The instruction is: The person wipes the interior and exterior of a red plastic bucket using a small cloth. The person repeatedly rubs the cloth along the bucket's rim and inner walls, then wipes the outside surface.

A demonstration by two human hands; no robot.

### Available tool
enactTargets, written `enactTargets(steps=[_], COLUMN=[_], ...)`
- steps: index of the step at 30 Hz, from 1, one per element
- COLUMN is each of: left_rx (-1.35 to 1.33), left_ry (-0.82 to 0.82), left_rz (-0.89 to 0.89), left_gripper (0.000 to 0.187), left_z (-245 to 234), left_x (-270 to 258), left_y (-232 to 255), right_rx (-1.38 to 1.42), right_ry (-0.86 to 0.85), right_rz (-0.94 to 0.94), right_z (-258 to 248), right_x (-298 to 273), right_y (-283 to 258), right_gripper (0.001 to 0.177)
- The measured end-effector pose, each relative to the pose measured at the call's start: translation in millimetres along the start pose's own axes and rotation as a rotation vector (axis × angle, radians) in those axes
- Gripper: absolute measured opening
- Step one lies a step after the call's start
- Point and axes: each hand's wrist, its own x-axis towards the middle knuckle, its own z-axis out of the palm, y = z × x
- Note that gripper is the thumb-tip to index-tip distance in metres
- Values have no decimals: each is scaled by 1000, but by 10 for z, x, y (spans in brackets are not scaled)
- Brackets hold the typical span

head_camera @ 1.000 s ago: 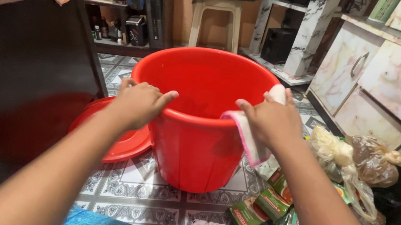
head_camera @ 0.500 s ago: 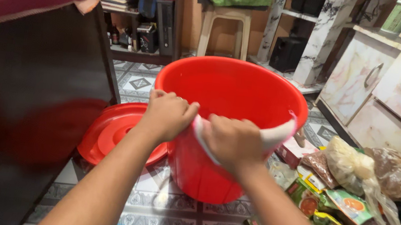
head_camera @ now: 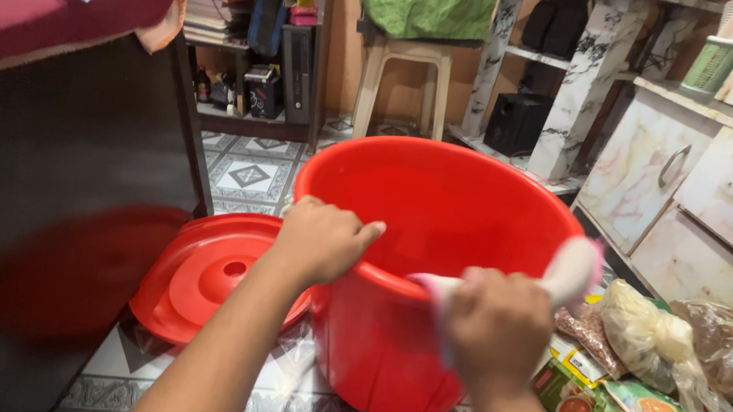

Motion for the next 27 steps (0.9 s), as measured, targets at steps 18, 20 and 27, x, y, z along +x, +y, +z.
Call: enactTargets(steps=[18,20,27], left_rx=[-250,-257,-326], left_ry=[362,445,724], left_rz=[-220,-254,-215], left_gripper=[51,51,53], left_z=[69,25,162], left_x=[-83,-93,-161], left_y=[319,355,406], right_rx=[422,414,215], right_ry=[-239,-248,124], right_rz=[-452,-312,-306], right_z=[123,214,328], right_x=[591,543,131], right_y=[940,1065,547], right_gripper=[41,47,50])
